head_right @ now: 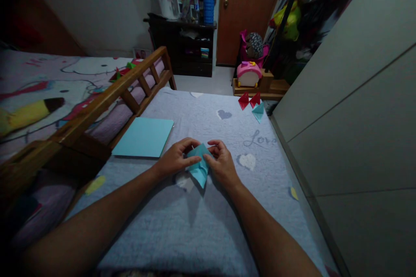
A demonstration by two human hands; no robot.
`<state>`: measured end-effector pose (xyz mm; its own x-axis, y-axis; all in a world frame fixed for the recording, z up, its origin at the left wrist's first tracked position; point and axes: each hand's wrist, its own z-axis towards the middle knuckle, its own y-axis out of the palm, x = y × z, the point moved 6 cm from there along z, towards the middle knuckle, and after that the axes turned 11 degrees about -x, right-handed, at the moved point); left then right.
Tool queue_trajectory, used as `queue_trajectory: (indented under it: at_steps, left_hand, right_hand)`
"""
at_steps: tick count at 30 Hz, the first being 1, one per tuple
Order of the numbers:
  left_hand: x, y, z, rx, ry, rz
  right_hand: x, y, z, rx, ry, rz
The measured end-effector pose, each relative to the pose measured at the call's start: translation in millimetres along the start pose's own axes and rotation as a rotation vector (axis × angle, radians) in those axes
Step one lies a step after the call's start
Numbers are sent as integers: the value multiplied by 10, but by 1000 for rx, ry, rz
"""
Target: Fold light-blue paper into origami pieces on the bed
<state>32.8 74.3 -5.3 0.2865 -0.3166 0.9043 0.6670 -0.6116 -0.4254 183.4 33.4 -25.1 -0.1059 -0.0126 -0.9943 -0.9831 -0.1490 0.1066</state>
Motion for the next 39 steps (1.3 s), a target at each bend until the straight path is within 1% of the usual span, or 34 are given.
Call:
queue_trajectory:
  at_steps: [3, 5, 8, 10, 12, 15, 17, 20, 23, 26, 28, 30, 31, 33, 34, 36, 39]
  left_hand:
    - [28, 48, 4, -9, -3, -21]
    - [51, 47, -12, 15, -10, -34]
    - [103, -23, -60, 131, -19, -2]
    - [138, -91, -101, 234, -35, 84]
    - [180, -142, -134, 312, -42, 223]
    - [238, -158, -155, 343, -22, 394]
    - [243, -147, -157, 326, -35, 400]
    - [245, -123, -157, 280, -61, 310]
    - [280, -92, -154, 220, -17, 234]
    - [266, -61, -148, 123, 36, 166]
    - [196, -29, -142, 18, 40, 35]
    - [104, 20, -135, -118, 22, -202]
    - [84, 36, -134, -172, 39, -316]
    - [67, 27, -130, -211, 77, -448]
    - [65, 19, -126, -218, 89, -479]
    - [56, 6, -119, -213, 74, -457]
    - [49, -23, -108, -152, 44, -248]
  right_hand:
    - [34, 49, 11, -62, -5, -5]
    - [46, 68, 8, -82, -1, -8]
    - [11, 43, -17, -23, -12, -58]
    - [-16, 34, -37, -2, -3, -112]
    - [-31, 43, -52, -17, 18, -171]
    - [-55, 67, -68, -43, 18, -348]
    - [-68, 87, -72, -52, 3, -501]
    - [-77, 102, -70, -46, -32, -670]
    - [-68, 100, -57, -54, -67, -759]
    - [-59, 85, -44, -60, -100, -810]
    - [-60, 72, -41, -53, -121, -830]
    - [-59, 63, -40, -47, -132, -844]
    - [-57, 63, -40, -49, -135, -852]
    - [-52, 68, -40, -58, -141, -875]
    - [-49, 72, -40, -64, -144, -886]
    - [-45, 79, -41, -77, -150, -904]
    - [-32, 80, -40, -94, -148, -912]
